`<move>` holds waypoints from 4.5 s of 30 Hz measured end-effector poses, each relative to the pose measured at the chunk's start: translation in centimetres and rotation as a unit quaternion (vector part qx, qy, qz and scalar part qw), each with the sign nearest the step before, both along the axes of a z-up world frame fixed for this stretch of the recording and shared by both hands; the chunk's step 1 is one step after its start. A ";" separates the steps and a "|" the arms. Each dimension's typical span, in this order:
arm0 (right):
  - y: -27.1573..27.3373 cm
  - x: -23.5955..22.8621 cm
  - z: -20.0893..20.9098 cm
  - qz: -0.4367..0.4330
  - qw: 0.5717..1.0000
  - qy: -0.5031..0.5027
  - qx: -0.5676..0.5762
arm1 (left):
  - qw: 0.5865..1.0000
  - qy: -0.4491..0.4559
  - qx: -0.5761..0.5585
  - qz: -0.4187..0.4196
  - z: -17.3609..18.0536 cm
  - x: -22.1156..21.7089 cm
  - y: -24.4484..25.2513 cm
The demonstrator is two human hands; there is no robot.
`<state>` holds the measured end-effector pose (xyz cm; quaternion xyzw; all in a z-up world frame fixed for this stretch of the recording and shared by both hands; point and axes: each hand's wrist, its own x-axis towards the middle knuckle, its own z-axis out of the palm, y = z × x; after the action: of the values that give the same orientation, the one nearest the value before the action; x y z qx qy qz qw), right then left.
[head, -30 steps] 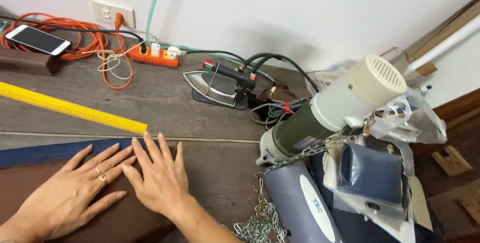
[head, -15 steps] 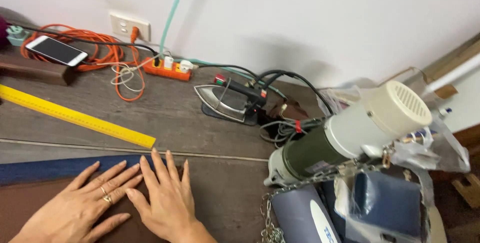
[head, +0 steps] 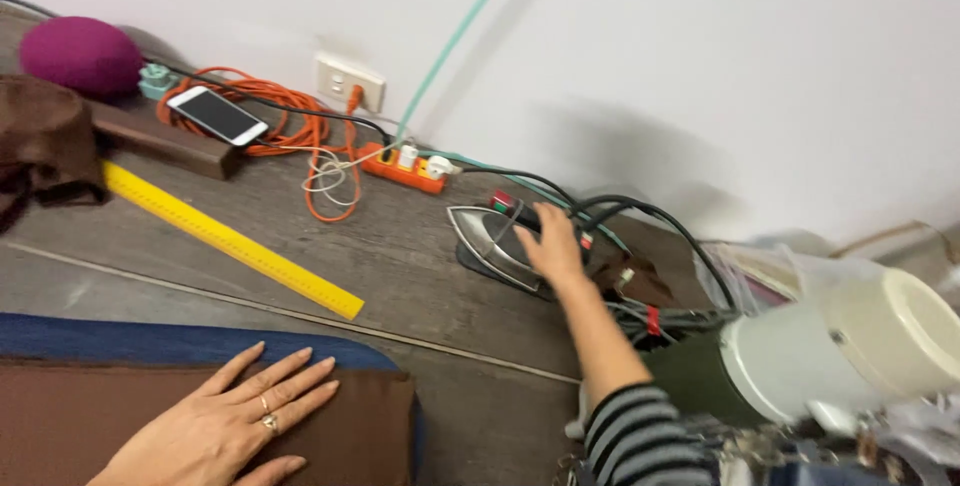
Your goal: The person irons a brown garment on a blue ironing board, smoothing the fabric with their hands. They then use a purple marker to draw a line along the edge of the garment.
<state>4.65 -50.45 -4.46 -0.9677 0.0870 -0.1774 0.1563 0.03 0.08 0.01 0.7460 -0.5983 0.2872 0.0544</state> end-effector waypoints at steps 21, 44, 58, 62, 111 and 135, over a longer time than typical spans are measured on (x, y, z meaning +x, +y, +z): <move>2.6 6.2 9.2 -0.065 0.865 0.446 0.220 | 1.000 -0.028 0.006 0.001 -0.6 0.4 0.1; 10.2 1.4 9.1 -0.128 0.881 0.398 0.219 | 0.977 0.210 0.013 -0.031 3.2 -1.2 0.2; 15.5 -3.4 17.1 0.061 0.924 0.221 0.307 | 0.974 0.161 -0.092 0.129 1.6 -2.5 1.3; 18.7 -5.4 21.4 0.089 0.930 0.242 0.263 | 0.970 0.136 -0.126 0.157 1.8 -2.3 1.3; 31.3 -7.4 21.7 0.113 0.907 0.406 -0.021 | 0.956 0.179 -0.079 0.220 1.1 1.6 17.3; 33.5 -4.7 22.5 0.112 0.902 0.417 0.006 | 0.957 0.153 -0.097 0.226 -0.8 1.6 18.1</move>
<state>-0.06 -16.94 18.03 -0.9556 0.0363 0.2617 0.1306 1.68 18.21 -0.80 0.8882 -0.3676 0.2306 0.1508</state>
